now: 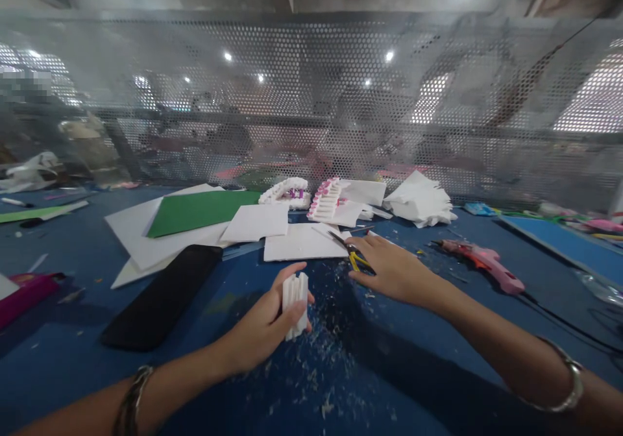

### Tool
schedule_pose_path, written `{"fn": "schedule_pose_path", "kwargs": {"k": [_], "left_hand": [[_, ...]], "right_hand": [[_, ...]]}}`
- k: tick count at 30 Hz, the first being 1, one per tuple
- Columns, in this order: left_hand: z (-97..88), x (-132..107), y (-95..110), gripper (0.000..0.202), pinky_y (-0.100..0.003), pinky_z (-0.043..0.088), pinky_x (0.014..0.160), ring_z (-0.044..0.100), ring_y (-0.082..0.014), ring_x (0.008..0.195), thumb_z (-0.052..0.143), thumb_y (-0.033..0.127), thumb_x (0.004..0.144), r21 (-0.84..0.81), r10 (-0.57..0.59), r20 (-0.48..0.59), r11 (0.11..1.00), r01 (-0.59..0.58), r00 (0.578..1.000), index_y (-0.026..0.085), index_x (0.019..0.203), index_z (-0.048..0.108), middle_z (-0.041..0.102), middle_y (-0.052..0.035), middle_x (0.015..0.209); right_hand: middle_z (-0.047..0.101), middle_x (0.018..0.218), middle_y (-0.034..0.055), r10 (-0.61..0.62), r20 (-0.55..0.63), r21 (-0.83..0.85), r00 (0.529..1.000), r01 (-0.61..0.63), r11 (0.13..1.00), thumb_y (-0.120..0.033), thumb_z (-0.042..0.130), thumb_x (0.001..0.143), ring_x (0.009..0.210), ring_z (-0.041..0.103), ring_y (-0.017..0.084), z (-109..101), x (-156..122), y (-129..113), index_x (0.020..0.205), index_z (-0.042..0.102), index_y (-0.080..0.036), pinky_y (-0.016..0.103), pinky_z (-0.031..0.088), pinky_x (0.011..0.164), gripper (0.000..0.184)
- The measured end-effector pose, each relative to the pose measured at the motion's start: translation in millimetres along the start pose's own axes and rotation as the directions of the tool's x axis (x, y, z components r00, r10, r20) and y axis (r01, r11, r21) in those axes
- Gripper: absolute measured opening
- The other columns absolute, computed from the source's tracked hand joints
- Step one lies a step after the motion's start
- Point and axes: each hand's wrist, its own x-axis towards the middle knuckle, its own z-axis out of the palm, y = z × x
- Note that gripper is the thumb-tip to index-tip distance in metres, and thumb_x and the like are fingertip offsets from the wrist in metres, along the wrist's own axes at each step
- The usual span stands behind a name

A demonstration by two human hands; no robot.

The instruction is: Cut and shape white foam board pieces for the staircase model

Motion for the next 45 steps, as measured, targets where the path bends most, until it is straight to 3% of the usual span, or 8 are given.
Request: {"fn": "schedule_pose_path", "kwargs": {"k": [6,11,22,27,30,35,40,45], "left_hand": [[-2.6,2.8,6.6,0.053,-0.028,0.044,0.048,0.055,-0.0157,0.057,0.047,0.043,0.072,-0.493,-0.216,0.027,0.846,0.201,0.976,0.025,0.119,0.028,0.053,-0.0046,0.085],[-12.4,6.5,11.2,0.031,-0.023,0.042,0.044,0.052,-0.0134,0.055,0.047,0.039,0.073,-0.650,-0.300,-0.028,0.730,0.211,0.954,0.015,0.093,0.050,0.056,-0.0052,0.074],[-13.6,5.9,5.7,0.065,-0.025,0.045,0.045,0.056,-0.0163,0.054,0.049,0.036,0.071,-0.684,-0.234,0.044,0.702,0.200,0.971,0.026,0.126,0.016,0.060,-0.0038,0.076],[-13.6,6.5,6.5,0.063,-0.025,0.044,0.044,0.055,-0.0160,0.052,0.045,0.034,0.073,-0.662,-0.268,0.022,0.718,0.215,0.963,0.023,0.127,0.015,0.058,-0.0040,0.074],[-12.9,7.8,8.5,0.057,-0.025,0.044,0.045,0.054,-0.0148,0.051,0.041,0.032,0.076,-0.645,-0.301,-0.009,0.730,0.225,0.953,0.020,0.127,0.017,0.057,-0.0044,0.073],[-13.0,7.9,10.9,0.051,-0.025,0.044,0.046,0.054,-0.0146,0.051,0.037,0.029,0.081,-0.626,-0.305,-0.026,0.748,0.223,0.952,0.018,0.127,0.020,0.056,-0.0049,0.074],[-12.2,8.2,9.3,0.045,-0.026,0.045,0.047,0.056,-0.0153,0.053,0.035,0.028,0.081,-0.623,-0.300,-0.003,0.747,0.233,0.954,0.019,0.124,0.026,0.055,-0.0056,0.078],[-8.4,11.5,11.5,0.039,-0.026,0.045,0.047,0.055,-0.0142,0.049,0.034,0.027,0.082,-0.619,-0.334,-0.005,0.741,0.259,0.942,0.018,0.120,0.034,0.055,-0.0048,0.075]], "right_hand": [[0.055,0.103,0.0133,0.050,0.059,0.004,0.997,-0.050,0.999,-0.029,0.053,0.068,0.093,0.052,0.024,20.8,9.2,21.0,0.109,0.047,-0.012,0.035,0.040,0.079,0.044],[0.052,0.105,0.0137,0.084,0.105,-0.005,0.991,-0.084,0.996,-0.027,0.054,0.062,0.087,0.054,0.024,20.8,10.1,20.9,0.109,0.047,-0.013,0.033,0.041,0.074,0.049],[0.059,0.089,0.0193,0.320,0.128,-0.194,0.939,-0.293,0.936,-0.037,0.049,0.069,0.077,0.058,0.032,0.5,4.9,41.4,0.104,0.053,-0.009,0.041,0.042,0.062,0.045],[0.054,0.105,0.0191,0.214,0.088,-0.203,0.973,-0.193,0.960,-0.038,0.041,0.079,0.099,0.049,0.032,0.4,30.7,28.8,0.106,0.052,-0.010,0.041,0.041,0.074,0.040],[0.058,0.099,0.0108,0.128,0.107,-0.160,0.986,-0.110,0.981,-0.040,0.036,0.084,0.090,0.054,0.020,6.6,62.4,18.5,0.108,0.049,-0.013,0.031,0.043,0.075,0.038],[0.053,0.106,0.0065,0.088,0.142,-0.180,0.986,-0.062,0.982,-0.030,0.046,0.083,0.088,0.054,0.017,23.2,98.6,6.3,0.105,0.050,-0.016,0.038,0.045,0.073,0.027],[0.052,0.107,0.0078,0.047,0.194,-0.211,0.980,-0.005,0.977,-0.028,0.049,0.080,0.090,0.053,0.019,4.1,89.7,15.6,0.108,0.048,-0.016,0.038,0.044,0.075,0.031],[0.060,0.098,0.0129,-0.020,0.339,-0.177,0.940,0.085,0.981,-0.011,0.060,0.061,0.090,0.055,0.025,-7.3,76.4,32.9,0.106,0.050,-0.012,0.031,0.042,0.073,0.046]]}}
